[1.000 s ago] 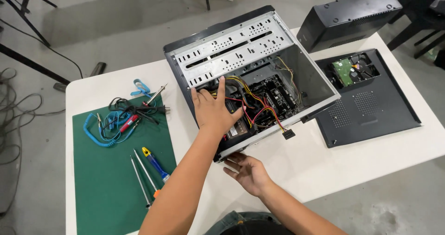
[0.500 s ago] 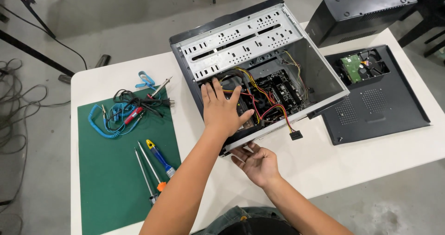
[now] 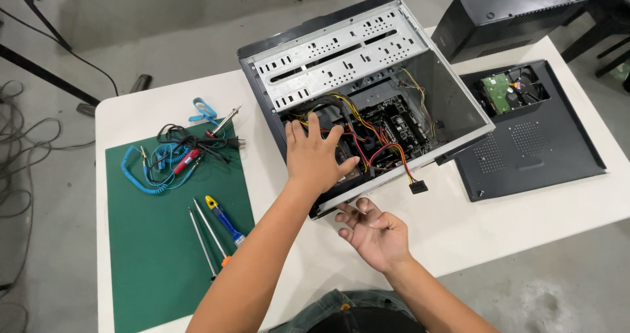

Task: The person installs a power supply into a desktop computer case and secures it with a screwdriver. They then remove a hard drive, brush dust off both sides of the drive, and place it back into the case.

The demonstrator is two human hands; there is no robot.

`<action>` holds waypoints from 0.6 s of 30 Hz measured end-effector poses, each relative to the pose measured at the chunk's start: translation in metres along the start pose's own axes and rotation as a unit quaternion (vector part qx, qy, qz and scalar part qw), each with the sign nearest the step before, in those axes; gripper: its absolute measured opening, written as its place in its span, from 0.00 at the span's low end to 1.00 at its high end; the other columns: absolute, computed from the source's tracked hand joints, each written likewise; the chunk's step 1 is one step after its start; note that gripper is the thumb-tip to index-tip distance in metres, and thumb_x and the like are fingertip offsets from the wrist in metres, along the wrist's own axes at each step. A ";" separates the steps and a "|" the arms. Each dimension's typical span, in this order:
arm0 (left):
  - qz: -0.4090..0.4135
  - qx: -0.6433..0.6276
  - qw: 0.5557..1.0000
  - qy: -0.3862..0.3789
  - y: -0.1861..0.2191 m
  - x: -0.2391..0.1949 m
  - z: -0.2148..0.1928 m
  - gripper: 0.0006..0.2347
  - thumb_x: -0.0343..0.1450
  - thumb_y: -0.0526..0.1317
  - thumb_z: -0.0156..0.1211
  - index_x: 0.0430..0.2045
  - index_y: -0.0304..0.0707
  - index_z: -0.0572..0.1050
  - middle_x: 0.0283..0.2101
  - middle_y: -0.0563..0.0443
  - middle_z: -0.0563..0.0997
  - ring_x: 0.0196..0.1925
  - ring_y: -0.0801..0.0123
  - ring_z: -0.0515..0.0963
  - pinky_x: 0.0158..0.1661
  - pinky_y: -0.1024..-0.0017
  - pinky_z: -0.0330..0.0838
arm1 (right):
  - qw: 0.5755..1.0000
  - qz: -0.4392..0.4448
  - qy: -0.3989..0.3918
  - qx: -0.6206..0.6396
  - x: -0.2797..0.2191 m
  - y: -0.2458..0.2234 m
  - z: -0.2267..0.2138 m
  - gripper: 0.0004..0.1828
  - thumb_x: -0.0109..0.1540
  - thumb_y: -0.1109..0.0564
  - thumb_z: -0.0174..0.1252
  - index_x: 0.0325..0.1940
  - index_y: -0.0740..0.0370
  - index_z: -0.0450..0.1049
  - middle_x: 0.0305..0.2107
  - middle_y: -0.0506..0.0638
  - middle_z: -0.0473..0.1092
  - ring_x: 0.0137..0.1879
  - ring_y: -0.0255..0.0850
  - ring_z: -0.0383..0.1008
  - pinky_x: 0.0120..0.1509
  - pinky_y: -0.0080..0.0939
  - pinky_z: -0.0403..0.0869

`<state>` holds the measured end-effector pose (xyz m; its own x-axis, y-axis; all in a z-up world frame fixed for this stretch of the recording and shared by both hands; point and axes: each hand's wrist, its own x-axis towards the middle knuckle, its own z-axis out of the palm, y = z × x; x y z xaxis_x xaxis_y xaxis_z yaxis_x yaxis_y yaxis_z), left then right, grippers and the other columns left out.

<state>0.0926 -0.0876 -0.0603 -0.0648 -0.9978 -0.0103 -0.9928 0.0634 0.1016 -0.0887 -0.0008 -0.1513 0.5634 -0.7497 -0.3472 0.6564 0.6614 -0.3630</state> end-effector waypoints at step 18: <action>-0.037 -0.008 0.996 -0.076 0.005 0.005 -0.022 0.27 0.70 0.66 0.49 0.56 0.52 0.66 0.67 0.25 0.59 0.70 0.23 0.57 0.68 0.37 0.41 | 0.981 0.028 0.157 -0.108 0.040 0.061 -0.023 0.34 0.50 0.67 0.47 0.63 0.66 0.59 0.47 0.51 0.65 0.39 0.50 0.73 0.39 0.48 0.74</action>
<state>0.0900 -0.0924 -0.0377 -0.0068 -0.9858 -0.1679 -0.9937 -0.0121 0.1115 -0.0381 0.0099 -0.2073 0.3907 -0.6907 -0.6085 0.4877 0.7160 -0.4995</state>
